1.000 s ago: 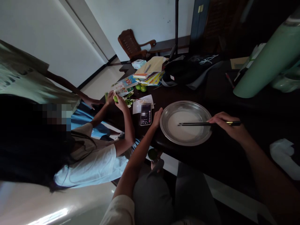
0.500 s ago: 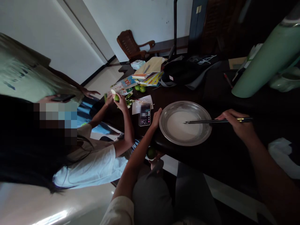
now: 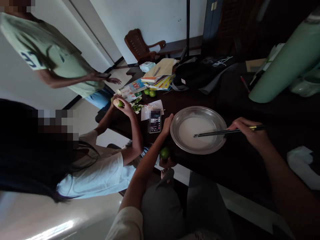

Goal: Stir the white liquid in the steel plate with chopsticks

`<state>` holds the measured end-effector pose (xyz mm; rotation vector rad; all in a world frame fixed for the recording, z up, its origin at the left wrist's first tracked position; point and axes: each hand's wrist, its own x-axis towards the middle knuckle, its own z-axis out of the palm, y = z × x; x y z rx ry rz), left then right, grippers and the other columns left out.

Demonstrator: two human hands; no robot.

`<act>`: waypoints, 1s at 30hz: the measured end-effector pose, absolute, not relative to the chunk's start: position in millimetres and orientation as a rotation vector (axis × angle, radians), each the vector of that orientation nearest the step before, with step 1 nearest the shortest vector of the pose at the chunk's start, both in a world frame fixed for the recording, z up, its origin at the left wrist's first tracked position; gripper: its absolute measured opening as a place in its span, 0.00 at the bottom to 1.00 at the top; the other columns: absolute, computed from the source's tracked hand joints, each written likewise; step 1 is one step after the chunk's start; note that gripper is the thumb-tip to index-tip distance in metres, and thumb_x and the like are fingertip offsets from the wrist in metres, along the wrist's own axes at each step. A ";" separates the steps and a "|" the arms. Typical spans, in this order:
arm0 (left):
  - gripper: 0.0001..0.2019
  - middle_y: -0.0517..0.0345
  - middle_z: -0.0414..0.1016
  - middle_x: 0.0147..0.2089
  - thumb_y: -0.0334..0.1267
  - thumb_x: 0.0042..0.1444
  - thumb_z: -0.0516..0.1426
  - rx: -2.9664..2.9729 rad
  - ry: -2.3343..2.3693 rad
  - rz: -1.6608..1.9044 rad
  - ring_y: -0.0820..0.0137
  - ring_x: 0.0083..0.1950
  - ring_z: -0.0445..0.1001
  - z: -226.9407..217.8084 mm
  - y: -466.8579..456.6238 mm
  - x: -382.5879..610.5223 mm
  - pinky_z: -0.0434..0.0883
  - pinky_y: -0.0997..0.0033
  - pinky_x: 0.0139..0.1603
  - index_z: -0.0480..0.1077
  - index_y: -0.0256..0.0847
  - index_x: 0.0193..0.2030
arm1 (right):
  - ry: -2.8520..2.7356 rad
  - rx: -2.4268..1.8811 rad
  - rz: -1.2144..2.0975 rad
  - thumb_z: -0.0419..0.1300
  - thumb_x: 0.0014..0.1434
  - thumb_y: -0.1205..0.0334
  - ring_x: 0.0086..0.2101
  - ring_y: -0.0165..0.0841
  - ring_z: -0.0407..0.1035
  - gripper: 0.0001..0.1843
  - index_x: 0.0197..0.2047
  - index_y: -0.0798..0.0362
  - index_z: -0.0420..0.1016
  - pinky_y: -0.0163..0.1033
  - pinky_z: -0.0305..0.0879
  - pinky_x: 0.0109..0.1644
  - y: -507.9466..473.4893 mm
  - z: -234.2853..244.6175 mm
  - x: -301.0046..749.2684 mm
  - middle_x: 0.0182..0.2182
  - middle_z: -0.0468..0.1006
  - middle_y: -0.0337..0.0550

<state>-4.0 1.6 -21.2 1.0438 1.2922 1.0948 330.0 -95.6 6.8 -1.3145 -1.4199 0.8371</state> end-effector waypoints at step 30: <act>0.20 0.59 0.75 0.26 0.54 0.58 0.65 1.067 1.272 0.940 0.67 0.35 0.73 -9.9 6.5 -12.2 0.71 0.67 0.43 0.75 0.37 0.27 | -1.456 -1.385 0.785 0.60 0.65 0.40 0.40 0.46 0.77 0.18 0.28 0.38 0.81 0.57 0.69 0.53 -96.1 13.4 335.5 0.33 0.83 0.43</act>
